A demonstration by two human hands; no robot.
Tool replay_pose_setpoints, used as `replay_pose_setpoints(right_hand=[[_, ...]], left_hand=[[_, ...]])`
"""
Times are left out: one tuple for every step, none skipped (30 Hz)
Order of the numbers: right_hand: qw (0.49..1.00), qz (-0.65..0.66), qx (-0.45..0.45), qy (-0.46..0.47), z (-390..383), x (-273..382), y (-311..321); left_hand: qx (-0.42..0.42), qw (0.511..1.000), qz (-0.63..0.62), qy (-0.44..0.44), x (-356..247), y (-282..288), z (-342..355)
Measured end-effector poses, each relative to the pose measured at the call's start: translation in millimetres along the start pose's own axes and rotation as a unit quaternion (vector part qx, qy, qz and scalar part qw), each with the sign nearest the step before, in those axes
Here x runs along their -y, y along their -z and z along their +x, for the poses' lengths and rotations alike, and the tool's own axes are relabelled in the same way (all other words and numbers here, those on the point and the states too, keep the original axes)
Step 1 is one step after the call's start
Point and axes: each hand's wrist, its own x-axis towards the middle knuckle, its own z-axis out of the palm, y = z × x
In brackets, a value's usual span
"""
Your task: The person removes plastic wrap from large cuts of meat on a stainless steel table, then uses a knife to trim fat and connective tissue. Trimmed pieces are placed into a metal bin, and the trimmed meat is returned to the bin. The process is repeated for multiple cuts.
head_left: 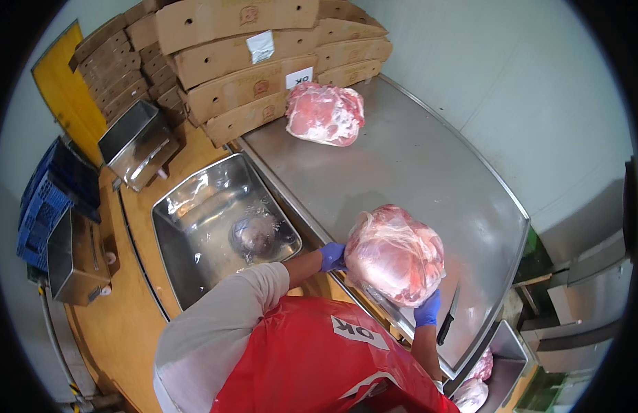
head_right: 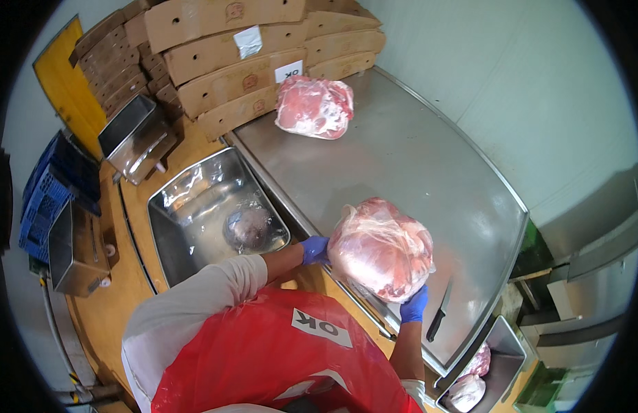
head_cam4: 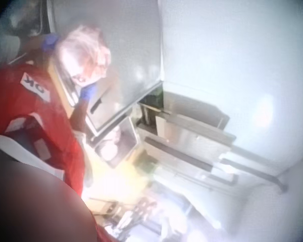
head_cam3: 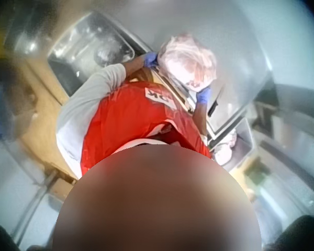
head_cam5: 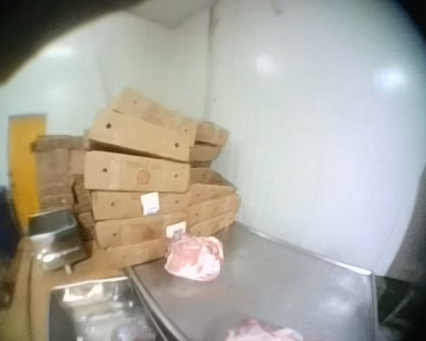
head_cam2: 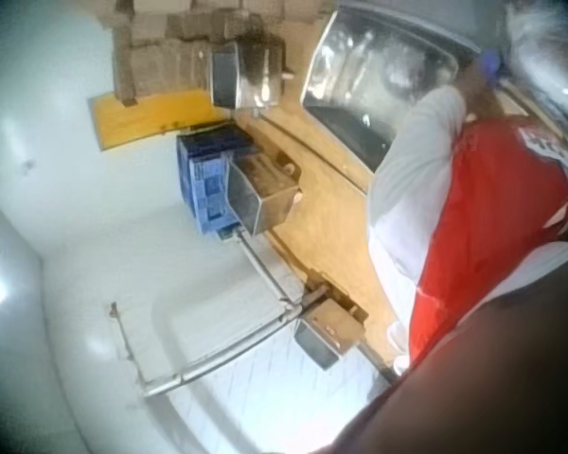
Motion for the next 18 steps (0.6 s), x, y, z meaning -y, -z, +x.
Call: replay_pose_setpoints(right_hand=[[1.0,-0.004,-0.003,-0.016,-2.6,-3.4,-7.7],[0.999,-0.01,0.022,-0.028,-7.9,-2.8,-12.5],[0.988,-0.138,0.064,0.038,-9.8,-4.0,-18.6],[0.955,-0.263,0.09,0.104,-13.5,-5.8,-14.7],[0.99,-0.095,0.099,0.034,-14.1,-5.6,-11.9],[0.992,0.076,0.097,-0.038,-12.8,-6.1,-16.4],[0.967,-0.221,0.105,0.067,-10.6,-8.0,-9.0],[0.846,-0.498,0.099,0.164,-10.1,-8.2,0.1],[0.641,-0.724,0.085,0.24,-8.2,-11.4,5.4],[0.593,-0.762,0.078,0.247,-19.6,-2.4,-12.0],[0.616,-0.747,0.087,0.234,-15.8,-2.3,-15.9],[0.637,-0.734,0.089,0.219,-14.6,1.6,-14.7],[0.659,-0.718,0.098,0.202,-13.7,3.3,-19.4],[0.639,-0.734,0.095,0.209,-14.2,5.7,-23.4],[0.771,-0.597,0.114,0.191,-9.5,3.4,-18.1],[0.873,-0.439,0.128,0.168,1.5,-1.1,-3.7],[0.943,-0.266,0.142,0.137,10.6,-5.6,3.4],[0.979,-0.077,0.141,0.127,7.4,-0.8,-22.2]], left_hand=[[0.04,0.995,-0.087,0.013,2.1,5.5,3.8],[0.08,0.981,-0.173,0.026,3.4,11.3,8.2],[0.12,0.959,-0.256,0.038,0.9,14.3,14.6],[0.037,0.996,-0.083,-0.008,-11.1,-21.5,0.0],[0.052,0.997,-0.023,-0.057,-6.4,-23.1,10.6],[0.06,0.991,0.038,-0.114,-2.9,-22.4,10.1],[0.052,0.994,-0.019,-0.09,-3.2,-24.0,11.0],[0.042,0.994,-0.079,-0.066,-5.3,-25.9,14.4],[0.028,0.989,-0.138,-0.045,-5.6,-25.7,15.6],[0.005,0.986,-0.167,-0.021,2.6,-14.3,14.9],[-0.017,0.981,-0.196,0.003,11.3,-3.7,14.5],[-0.019,0.985,-0.17,0.0,21.7,1.4,17.1],[-0.026,0.989,-0.147,-0.003,32.6,6.5,14.6],[-0.034,0.992,-0.124,-0.006,40.6,13.2,12.7],[-0.035,0.992,-0.125,0.001,43.2,10.1,13.8],[-0.035,0.991,-0.128,0.008,45.2,1.9,15.1],[-0.037,0.99,-0.133,0.011,46.3,-5.4,14.9],[-0.047,0.993,-0.107,-0.003,47.1,-9.9,9.3]])
